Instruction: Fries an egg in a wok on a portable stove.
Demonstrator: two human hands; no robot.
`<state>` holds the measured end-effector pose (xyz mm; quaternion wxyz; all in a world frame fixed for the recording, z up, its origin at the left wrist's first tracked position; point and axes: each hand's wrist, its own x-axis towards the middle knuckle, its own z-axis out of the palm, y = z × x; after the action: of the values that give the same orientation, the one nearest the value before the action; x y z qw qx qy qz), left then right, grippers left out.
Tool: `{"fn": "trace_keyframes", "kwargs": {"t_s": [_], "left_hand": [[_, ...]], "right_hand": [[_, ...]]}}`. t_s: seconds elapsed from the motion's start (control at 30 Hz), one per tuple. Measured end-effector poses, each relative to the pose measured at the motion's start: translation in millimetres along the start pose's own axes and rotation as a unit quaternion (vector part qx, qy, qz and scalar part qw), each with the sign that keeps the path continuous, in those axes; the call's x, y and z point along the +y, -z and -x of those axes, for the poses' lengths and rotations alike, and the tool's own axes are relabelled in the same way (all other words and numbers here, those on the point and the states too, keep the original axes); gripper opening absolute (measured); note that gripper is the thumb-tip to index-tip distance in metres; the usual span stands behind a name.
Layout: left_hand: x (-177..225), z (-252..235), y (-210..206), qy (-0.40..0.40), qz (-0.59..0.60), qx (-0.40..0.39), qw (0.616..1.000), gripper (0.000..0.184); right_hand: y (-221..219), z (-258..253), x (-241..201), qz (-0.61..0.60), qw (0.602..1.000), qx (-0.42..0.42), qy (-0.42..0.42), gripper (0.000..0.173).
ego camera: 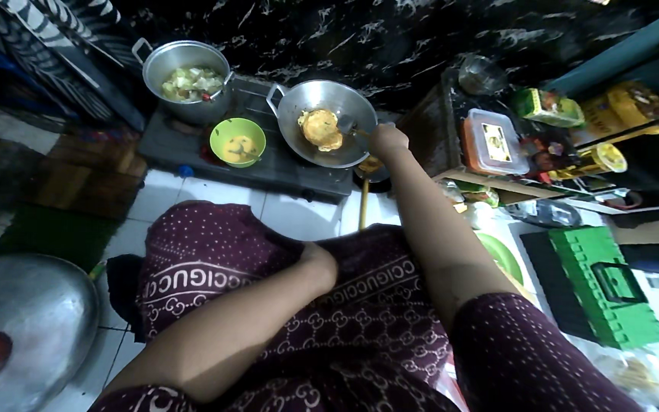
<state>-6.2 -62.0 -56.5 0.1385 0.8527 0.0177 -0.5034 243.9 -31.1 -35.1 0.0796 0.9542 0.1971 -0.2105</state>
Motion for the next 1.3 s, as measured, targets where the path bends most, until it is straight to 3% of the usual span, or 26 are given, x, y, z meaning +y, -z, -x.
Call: {"fn": "trace_keyframes", "kwargs": {"t_s": [0.33, 0.47, 0.67, 1.0, 1.17, 1.3], "left_hand": [[0, 0, -1, -0.007, 0.0, 0.005, 1.0, 0.026], [-2, -3, -1, -0.013, 0.004, 0.005, 1.0, 0.025], [-1, 8, 5, -0.013, -0.001, 0.001, 1.0, 0.025], [2, 14, 9, -0.003, -0.011, -0.014, 1.0, 0.025], [0, 3, -5, -0.008, -0.013, -0.002, 1.0, 0.023], [3, 18, 11, -0.002, -0.015, -0.015, 1.0, 0.025]], "right_hand": [[14, 11, -5, -0.013, 1.0, 0.015, 0.002, 0.027], [8, 8, -3, -0.041, 0.999, -0.01, 0.033, 0.041], [-1, 2, 0, -0.027, 0.997, -0.041, 0.059, 0.049], [-2, 5, -4, -0.032, 0.996, -0.059, 0.055, 0.041], [-5, 2, 2, -0.049, 0.995, -0.054, 0.071, 0.049], [-6, 1, 3, -0.056, 0.994, -0.057, 0.072, 0.048]]}}
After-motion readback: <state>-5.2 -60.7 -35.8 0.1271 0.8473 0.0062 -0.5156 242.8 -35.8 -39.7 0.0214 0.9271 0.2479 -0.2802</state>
